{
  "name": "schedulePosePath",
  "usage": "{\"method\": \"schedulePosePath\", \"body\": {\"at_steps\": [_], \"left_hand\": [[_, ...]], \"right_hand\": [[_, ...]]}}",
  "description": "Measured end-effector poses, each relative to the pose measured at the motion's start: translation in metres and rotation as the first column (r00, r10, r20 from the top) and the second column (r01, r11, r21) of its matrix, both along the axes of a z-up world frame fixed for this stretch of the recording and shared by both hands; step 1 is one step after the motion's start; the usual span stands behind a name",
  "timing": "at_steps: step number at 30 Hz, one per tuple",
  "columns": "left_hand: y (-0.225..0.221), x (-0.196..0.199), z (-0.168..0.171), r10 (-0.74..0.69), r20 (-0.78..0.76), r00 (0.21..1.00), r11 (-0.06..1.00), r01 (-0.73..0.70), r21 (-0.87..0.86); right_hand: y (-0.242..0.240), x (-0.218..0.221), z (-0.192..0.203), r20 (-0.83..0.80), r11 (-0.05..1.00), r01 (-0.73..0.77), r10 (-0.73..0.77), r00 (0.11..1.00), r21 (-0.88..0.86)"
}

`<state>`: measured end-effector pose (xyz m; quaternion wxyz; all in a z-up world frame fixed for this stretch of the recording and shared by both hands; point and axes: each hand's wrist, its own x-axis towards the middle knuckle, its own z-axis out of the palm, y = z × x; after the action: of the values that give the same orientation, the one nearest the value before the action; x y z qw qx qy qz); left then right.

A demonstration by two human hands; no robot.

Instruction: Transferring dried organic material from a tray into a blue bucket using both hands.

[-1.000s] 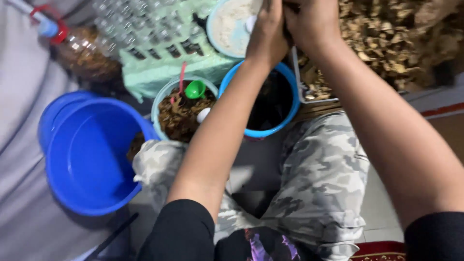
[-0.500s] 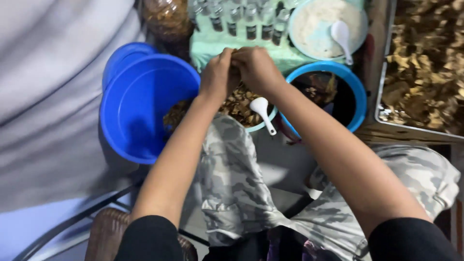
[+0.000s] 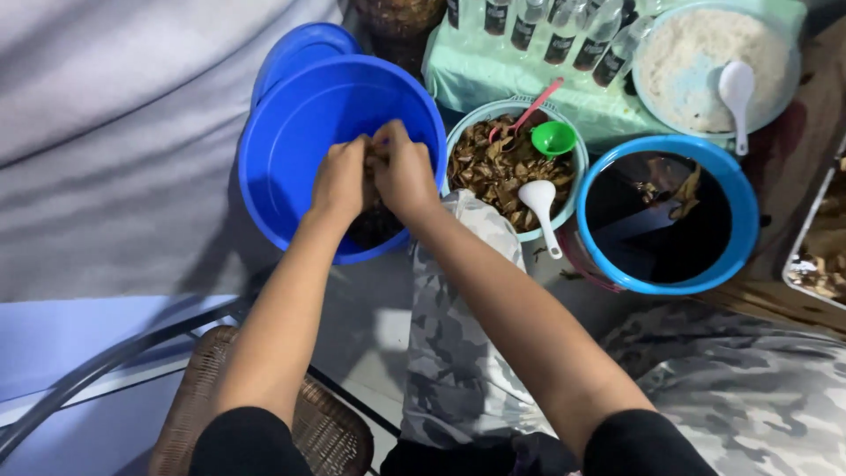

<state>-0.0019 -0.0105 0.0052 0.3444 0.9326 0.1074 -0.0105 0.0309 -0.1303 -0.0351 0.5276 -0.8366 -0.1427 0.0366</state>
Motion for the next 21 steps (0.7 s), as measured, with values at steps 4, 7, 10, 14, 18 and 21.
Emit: {"method": "schedulePosePath", "body": {"at_steps": [4, 7, 10, 14, 18, 21], "left_hand": [[0.015, -0.009, -0.005, -0.114, -0.124, 0.986, 0.903, 0.155, 0.401], [0.039, -0.001, -0.021, -0.109, -0.166, 0.980, 0.853, 0.178, 0.490], [0.046, 0.006, -0.041, -0.154, -0.180, 0.972, 0.831, 0.226, 0.508], [0.028, -0.005, -0.031, -0.174, -0.145, 0.974, 0.860, 0.222, 0.459], [0.007, -0.016, 0.012, -0.124, -0.292, 0.948, 0.988, 0.146, 0.055], [0.023, -0.009, -0.013, -0.127, -0.375, 0.918, 0.959, 0.211, 0.192]], "right_hand": [[0.011, -0.011, -0.003, -0.081, 0.997, 0.004, 0.002, 0.997, 0.073], [0.027, 0.000, -0.024, 0.039, 0.993, -0.119, 0.119, 0.992, -0.014], [0.027, 0.000, -0.034, 0.049, 0.957, -0.288, 0.290, 0.956, -0.039], [0.021, -0.002, -0.019, -0.075, 0.902, -0.432, 0.431, 0.899, 0.001], [0.018, -0.012, 0.008, -0.147, 0.893, -0.450, 0.442, 0.885, -0.028], [0.032, -0.006, -0.020, -0.099, 0.892, -0.419, 0.408, 0.908, -0.167]]}}
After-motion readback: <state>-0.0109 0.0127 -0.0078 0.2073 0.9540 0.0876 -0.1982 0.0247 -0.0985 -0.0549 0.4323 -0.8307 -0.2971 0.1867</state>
